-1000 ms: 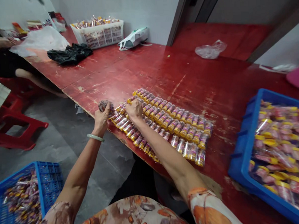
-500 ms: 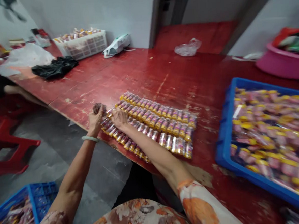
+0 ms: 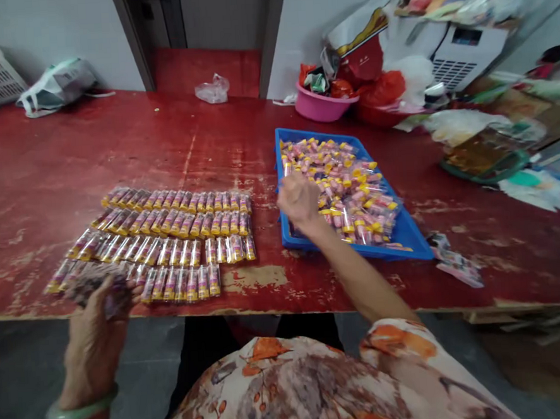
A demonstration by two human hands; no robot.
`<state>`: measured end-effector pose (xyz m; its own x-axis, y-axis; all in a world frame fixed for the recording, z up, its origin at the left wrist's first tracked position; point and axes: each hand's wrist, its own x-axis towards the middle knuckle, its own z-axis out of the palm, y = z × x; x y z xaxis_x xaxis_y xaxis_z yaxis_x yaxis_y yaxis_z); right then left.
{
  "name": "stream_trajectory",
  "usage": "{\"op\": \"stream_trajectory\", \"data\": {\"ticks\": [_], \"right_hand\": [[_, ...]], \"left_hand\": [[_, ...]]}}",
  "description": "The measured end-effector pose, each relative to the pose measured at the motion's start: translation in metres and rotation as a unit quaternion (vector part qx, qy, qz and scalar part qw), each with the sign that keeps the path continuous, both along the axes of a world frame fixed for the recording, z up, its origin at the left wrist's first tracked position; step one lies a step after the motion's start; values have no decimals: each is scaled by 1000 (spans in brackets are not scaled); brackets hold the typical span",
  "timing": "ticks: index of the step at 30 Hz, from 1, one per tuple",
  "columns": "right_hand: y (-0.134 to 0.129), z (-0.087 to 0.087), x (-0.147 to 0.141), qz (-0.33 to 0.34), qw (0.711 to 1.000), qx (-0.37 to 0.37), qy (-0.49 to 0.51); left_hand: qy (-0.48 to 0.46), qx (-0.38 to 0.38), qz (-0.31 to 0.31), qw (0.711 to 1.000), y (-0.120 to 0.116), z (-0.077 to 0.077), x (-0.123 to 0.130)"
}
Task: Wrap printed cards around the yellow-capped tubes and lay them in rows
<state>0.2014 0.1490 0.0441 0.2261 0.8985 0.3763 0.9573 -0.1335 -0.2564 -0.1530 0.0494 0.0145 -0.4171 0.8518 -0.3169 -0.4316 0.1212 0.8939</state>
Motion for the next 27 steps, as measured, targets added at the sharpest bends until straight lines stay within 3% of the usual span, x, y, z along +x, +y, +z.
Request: {"op": "stream_trajectory", "data": {"ticks": [2,4,7,9,12,14,16,17,19,23,27], "right_hand": [[8,-9,54,-40,999,-30,10],[13,-19,85,-45,997,-52,33],[10,-27,102,-39,994,-58,85],[1,-28,101,-36,989,-18,145],[-27,-25,76,-3,962,51,267],[-56,-26,41,75,921,40,380],[-87,-31,-5,182,768,-8,615],[-100,-34,-29,190,725,-33,661],[-118,-41,-69,179,681,-74,706],[-116,-49,-103,142,679,-98,714],[-96,-44,-97,225,715,-160,642]], "left_hand": [[-60,1,-77,995,-6,-5,33],[-88,5,-143,986,-12,-5,64],[-129,21,-184,974,-20,-3,98],[-147,21,-171,974,-23,-3,112],[-157,27,-132,978,-26,-6,123],[-161,25,-120,979,-27,-9,127],[-165,20,-118,979,-28,-10,132],[-166,19,-119,979,-29,-10,134],[-164,23,-128,978,-31,-9,135],[-146,21,-180,972,-34,-10,127],[-142,16,-208,968,-33,-15,112]]}}
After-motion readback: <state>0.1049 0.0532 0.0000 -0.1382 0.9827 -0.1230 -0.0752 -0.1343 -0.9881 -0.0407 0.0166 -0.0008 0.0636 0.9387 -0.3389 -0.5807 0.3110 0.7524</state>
